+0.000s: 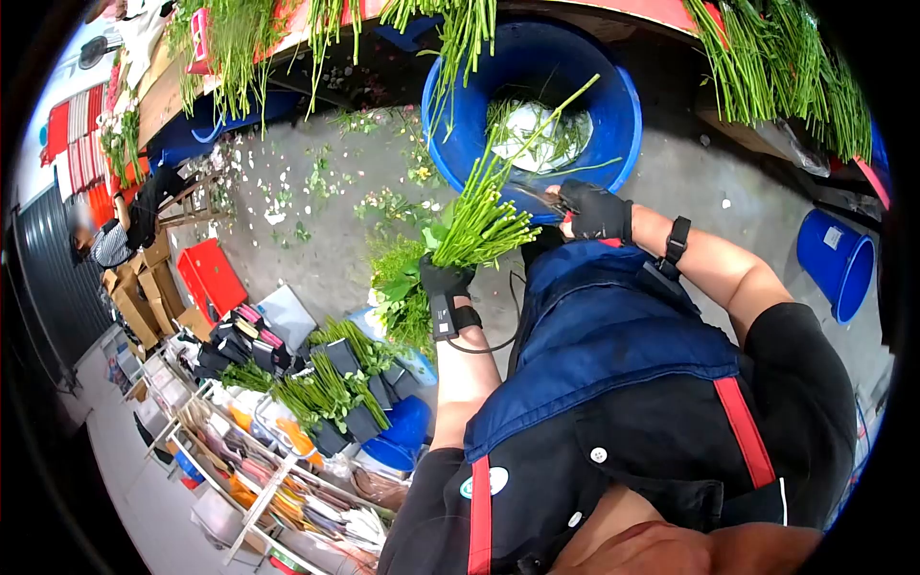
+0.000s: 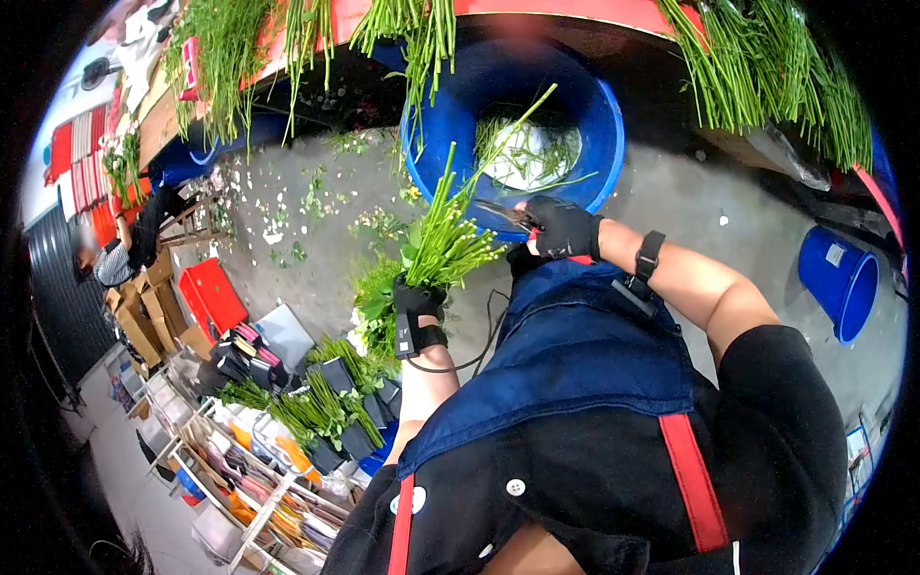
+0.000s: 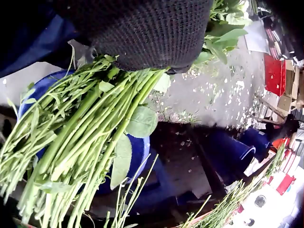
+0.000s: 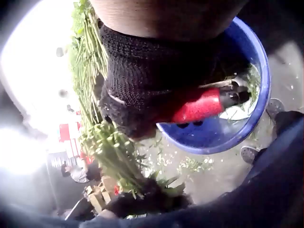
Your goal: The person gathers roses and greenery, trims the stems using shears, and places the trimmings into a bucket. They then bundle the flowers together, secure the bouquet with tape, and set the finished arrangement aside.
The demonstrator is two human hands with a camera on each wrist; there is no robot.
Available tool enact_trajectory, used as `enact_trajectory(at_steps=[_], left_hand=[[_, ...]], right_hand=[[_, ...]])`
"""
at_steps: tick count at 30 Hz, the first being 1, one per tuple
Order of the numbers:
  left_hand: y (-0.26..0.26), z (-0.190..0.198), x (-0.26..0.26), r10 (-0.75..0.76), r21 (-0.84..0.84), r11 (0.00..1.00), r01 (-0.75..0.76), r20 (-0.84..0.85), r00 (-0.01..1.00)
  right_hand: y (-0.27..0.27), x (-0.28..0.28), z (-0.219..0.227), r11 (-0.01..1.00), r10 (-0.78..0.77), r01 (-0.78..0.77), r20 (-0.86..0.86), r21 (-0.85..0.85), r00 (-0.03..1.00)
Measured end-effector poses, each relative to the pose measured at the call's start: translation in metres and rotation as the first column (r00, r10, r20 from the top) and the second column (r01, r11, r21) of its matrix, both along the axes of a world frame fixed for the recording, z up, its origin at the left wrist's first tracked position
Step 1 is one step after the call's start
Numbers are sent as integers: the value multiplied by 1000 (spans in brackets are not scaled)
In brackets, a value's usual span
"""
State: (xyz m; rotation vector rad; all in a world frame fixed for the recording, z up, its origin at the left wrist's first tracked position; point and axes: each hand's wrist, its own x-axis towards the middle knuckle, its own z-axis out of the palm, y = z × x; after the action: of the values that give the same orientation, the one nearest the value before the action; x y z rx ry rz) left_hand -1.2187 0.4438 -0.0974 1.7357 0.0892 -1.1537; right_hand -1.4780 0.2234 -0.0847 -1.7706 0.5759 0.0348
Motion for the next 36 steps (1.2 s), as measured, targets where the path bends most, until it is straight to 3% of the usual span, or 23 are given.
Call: enact_trajectory(at_steps=[3,4,5,7,8,9,10,12,15,17,19,21,23,24,27,28,31,33,36], left_hand=[[27,-39,14,115,-99,988,-122,-79,990],[25,-35,14,-11,-64,998,13,21,1000],[23,-32,10,121,-67,989,-128,-105,987],[-3,1,-6,406,-15,901,-434,-320,856],[-8,5,-9,452,10,879,-478,-340,825],[-13,10,-14,495,34,854,-519,-360,791],[-23,25,-19,514,82,849,-522,-358,780],[-20,18,-18,352,37,935,-353,-229,908],[15,-33,2,158,-26,986,-164,-145,977],[22,-46,8,187,-31,981,-194,-149,971],[9,-32,3,346,9,937,-349,-172,922],[-3,-13,-1,386,50,922,-383,-160,909],[-4,-12,6,365,-87,912,-402,-280,888],[-5,-13,9,310,-106,930,-351,-285,907],[4,-26,4,344,-63,931,-360,-181,921],[9,-35,5,349,-67,929,-365,-177,920],[8,-36,2,347,-67,929,-365,-190,918],[4,-27,-1,348,-29,934,-355,-142,927],[-1,-13,0,360,-75,922,-381,-204,910]], right_hand=[[-5,0,-25,998,66,-66,-27,-9,997],[-11,9,-10,995,89,-87,-30,57,996],[-15,17,3,990,75,-76,8,116,997],[-19,31,20,972,43,-61,83,228,996],[-16,36,15,993,34,-49,134,110,990],[-21,38,23,984,58,-72,87,162,995],[-28,40,37,972,84,-90,38,216,996],[-29,36,32,963,52,-53,11,264,999],[-25,28,22,955,55,-23,-100,294,993],[-17,16,17,979,-21,32,-55,201,998],[-11,9,2,994,-15,18,-29,107,999],[-8,1,4,998,27,-27,7,57,1000],[0,-3,-8,999,15,-11,111,-37,994],[2,3,-3,1000,-29,29,193,7,981],[-2,19,18,999,-23,17,195,33,981],[-2,23,18,989,-25,60,251,-133,968],[-12,18,36,965,-27,25,3,262,1000],[-6,10,24,976,-60,52,29,213,998],[3,-2,2,979,-89,84,19,187,996]])
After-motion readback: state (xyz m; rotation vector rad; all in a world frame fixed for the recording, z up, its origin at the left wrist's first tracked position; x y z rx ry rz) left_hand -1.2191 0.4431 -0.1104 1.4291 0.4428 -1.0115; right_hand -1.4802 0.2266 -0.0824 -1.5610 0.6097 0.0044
